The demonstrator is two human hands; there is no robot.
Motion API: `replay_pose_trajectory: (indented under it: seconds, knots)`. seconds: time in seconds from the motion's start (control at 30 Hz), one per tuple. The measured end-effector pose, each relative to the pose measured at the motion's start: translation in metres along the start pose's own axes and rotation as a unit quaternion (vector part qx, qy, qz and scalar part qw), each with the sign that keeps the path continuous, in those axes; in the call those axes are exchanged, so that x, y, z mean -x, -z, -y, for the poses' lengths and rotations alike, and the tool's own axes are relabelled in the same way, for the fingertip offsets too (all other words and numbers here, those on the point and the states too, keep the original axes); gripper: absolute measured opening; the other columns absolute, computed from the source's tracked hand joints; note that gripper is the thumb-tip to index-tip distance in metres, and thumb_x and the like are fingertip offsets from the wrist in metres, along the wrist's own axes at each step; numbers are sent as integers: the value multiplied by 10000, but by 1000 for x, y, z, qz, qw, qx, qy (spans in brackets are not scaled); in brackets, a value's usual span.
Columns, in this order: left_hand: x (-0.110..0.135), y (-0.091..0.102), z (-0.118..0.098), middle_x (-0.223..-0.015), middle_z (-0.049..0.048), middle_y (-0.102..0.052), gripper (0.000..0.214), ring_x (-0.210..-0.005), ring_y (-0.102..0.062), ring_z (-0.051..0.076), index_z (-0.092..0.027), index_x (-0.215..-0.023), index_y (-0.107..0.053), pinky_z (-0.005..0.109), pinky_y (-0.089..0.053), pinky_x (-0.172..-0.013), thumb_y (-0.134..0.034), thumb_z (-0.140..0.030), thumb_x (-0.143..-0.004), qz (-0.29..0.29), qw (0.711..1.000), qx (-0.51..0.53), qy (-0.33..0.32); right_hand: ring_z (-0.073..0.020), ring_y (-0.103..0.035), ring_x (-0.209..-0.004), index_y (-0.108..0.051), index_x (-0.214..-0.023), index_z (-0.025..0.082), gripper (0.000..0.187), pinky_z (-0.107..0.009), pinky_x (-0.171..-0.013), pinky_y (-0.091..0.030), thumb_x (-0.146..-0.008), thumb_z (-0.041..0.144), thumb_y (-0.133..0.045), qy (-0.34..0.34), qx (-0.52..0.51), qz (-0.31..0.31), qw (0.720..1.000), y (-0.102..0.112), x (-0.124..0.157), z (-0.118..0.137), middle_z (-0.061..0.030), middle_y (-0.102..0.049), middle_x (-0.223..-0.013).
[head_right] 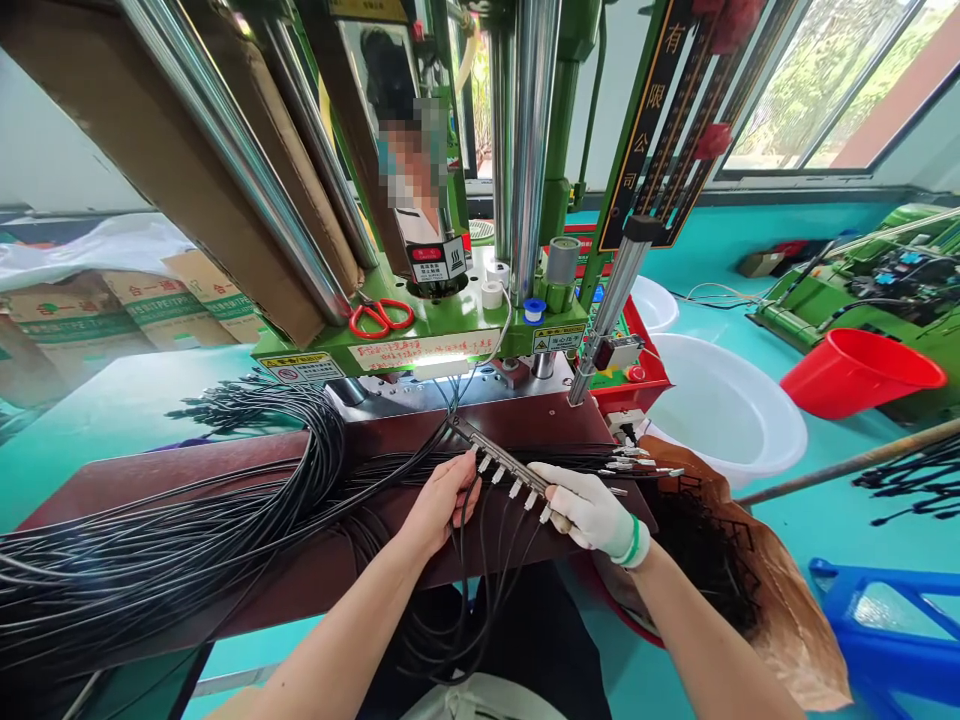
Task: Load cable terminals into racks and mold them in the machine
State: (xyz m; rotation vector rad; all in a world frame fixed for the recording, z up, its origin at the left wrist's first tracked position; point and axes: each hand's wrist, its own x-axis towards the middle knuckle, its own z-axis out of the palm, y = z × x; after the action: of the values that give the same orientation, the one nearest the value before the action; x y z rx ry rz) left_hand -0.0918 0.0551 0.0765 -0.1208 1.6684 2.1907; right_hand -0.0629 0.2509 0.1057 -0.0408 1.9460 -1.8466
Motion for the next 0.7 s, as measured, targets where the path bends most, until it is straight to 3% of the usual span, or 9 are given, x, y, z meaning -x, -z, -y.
replay_pose_trajectory:
  seconds: [0.23, 0.47, 0.53, 0.6, 0.7]
  knots:
    - [2, 3, -3, -415, -113, -206, 446, -312, -142, 15, -202, -559, -298, 147, -143, -281, -538, -551, -701, -6, 1000, 9, 16, -64, -331, -415, -439, -1270, 52, 655, -206, -389, -268, -753, 452, -491, 32, 42, 20, 998, 4, -3, -12, 44, -412, -490]
    - [-4, 1, -1, -416, -105, -231, 424, -312, -182, 29, -204, -572, -311, 160, -166, -296, -476, -560, -731, -8, 999, -37, 17, -44, -340, -406, -464, -1241, 93, 601, -187, -353, -229, -739, 421, -510, 14, 24, 8, 1000, 2, -1, -5, -3, -514, -621]
    - [-3, 2, -2, -422, -93, -304, 374, -310, -242, 47, -196, -641, -389, 173, -192, -314, -424, -547, -765, -12, 996, -93, 8, -43, -362, -424, -494, -1195, 107, 544, -181, -353, -238, -727, 381, -531, 15, 31, 12, 999, 6, -2, -3, -20, -540, -690]
    - [1, 6, -4, -470, -75, -421, 317, -347, -345, 75, -189, -845, -471, 186, -250, -363, -434, -496, -778, -24, 983, -181, -25, -49, -384, -438, -552, -1090, 108, 450, -175, -358, -259, -694, 323, -559, 15, 68, 18, 997, 15, -6, -1, -11, -537, -671]
    - [13, 15, -9, -577, -43, -545, 361, -499, -468, 117, -210, -1059, -480, 211, -322, -505, -529, -381, -745, -53, 934, -335, -115, -65, -429, -456, -603, -929, 116, 311, -176, -390, -317, -654, 254, -559, 7, 163, 17, 986, 36, -20, 9, 3, -537, -620]
